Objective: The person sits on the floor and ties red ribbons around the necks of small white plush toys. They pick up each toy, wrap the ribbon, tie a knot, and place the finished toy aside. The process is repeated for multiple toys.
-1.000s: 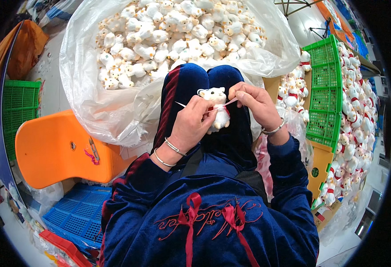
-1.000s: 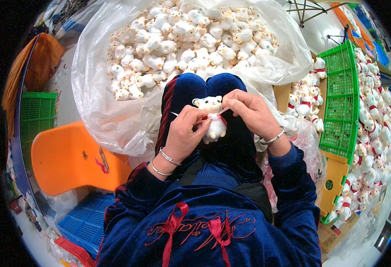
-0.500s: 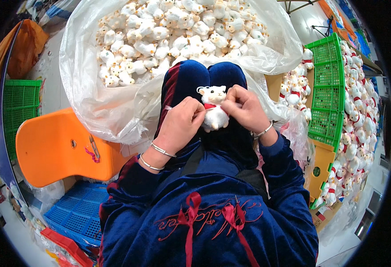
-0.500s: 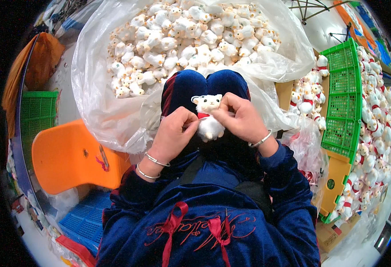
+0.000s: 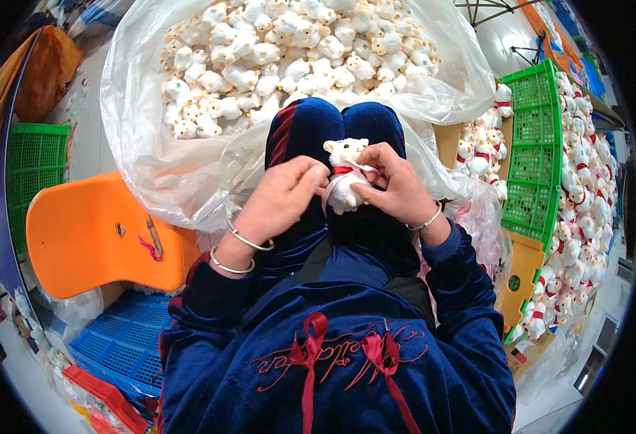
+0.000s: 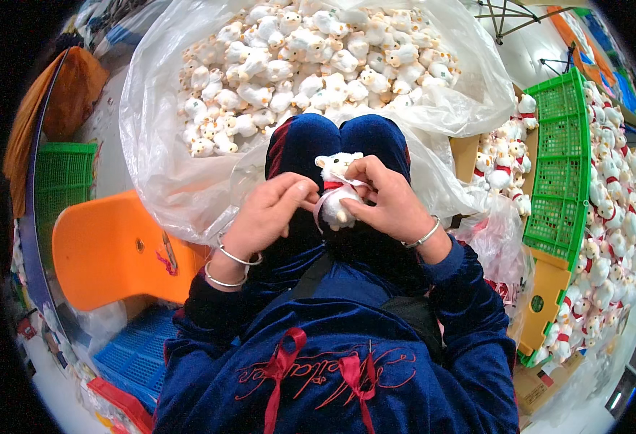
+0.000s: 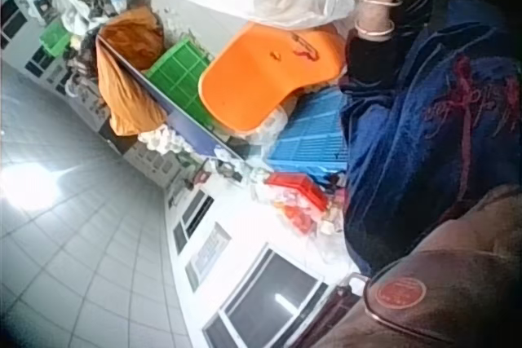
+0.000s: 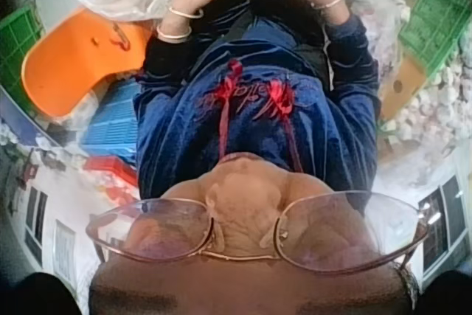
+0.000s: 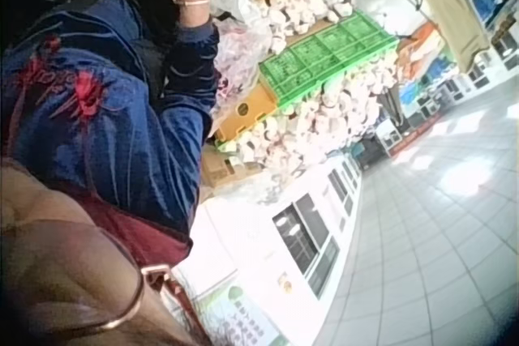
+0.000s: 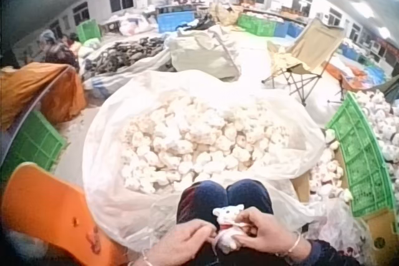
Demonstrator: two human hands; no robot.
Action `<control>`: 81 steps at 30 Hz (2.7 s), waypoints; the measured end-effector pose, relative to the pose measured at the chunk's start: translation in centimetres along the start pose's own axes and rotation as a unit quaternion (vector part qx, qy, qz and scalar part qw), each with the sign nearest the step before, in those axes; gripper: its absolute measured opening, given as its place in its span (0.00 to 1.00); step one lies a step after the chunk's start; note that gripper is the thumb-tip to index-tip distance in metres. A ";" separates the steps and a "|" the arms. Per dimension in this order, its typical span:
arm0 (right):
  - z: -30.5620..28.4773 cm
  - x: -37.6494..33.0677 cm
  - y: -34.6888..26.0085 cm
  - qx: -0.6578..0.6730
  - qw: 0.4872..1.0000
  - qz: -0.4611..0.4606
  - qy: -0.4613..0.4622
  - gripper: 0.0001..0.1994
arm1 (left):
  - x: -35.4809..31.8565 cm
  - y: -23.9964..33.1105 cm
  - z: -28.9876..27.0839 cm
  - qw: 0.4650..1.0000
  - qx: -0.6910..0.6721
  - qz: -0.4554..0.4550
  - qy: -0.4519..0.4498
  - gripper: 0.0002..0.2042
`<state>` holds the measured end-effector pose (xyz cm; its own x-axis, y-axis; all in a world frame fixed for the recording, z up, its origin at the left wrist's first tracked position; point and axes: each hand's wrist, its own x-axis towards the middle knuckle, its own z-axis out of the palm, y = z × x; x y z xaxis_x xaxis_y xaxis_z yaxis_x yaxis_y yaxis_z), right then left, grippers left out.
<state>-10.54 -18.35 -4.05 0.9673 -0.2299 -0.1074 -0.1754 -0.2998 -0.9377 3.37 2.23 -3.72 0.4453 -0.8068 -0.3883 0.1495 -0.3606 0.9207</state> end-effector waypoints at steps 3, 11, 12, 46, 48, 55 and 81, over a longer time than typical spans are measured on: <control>-0.1 -0.2 0.1 0.037 0.998 0.046 -0.015 0.18 | 0.8 -0.4 1.4 0.998 -0.049 -0.047 -0.017 0.17; -0.2 -0.5 0.1 -0.008 0.999 0.031 -0.018 0.12 | 1.6 -0.7 2.0 0.985 -0.127 -0.101 -0.052 0.14; -0.1 -0.5 0.1 -0.005 1.000 0.024 -0.016 0.11 | 1.6 -0.8 2.1 0.984 -0.142 -0.095 -0.049 0.13; 2.0 -1.1 1.2 -0.074 0.991 -0.024 0.107 0.06 | 2.5 -0.1 2.8 0.975 -0.196 -0.067 -0.077 0.13; 2.0 -1.1 1.1 -0.073 0.992 -0.020 0.105 0.06 | 2.6 0.0 2.8 0.974 -0.201 -0.067 -0.078 0.12; 2.0 -1.2 0.8 -0.054 0.992 -0.033 0.111 0.07 | 1.5 -0.4 3.7 0.993 -0.080 0.077 -0.032 0.08; 0.1 -0.9 -0.9 -0.092 0.995 -0.006 0.023 0.05 | 2.0 -1.4 4.4 0.965 0.060 0.232 0.106 0.04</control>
<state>-11.20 -17.81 -3.16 0.9609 -0.2659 -0.0766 -0.1977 -0.4661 -0.8624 0.20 -0.90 -5.91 0.6123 -0.7852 0.0923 -0.2060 -0.0457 0.9775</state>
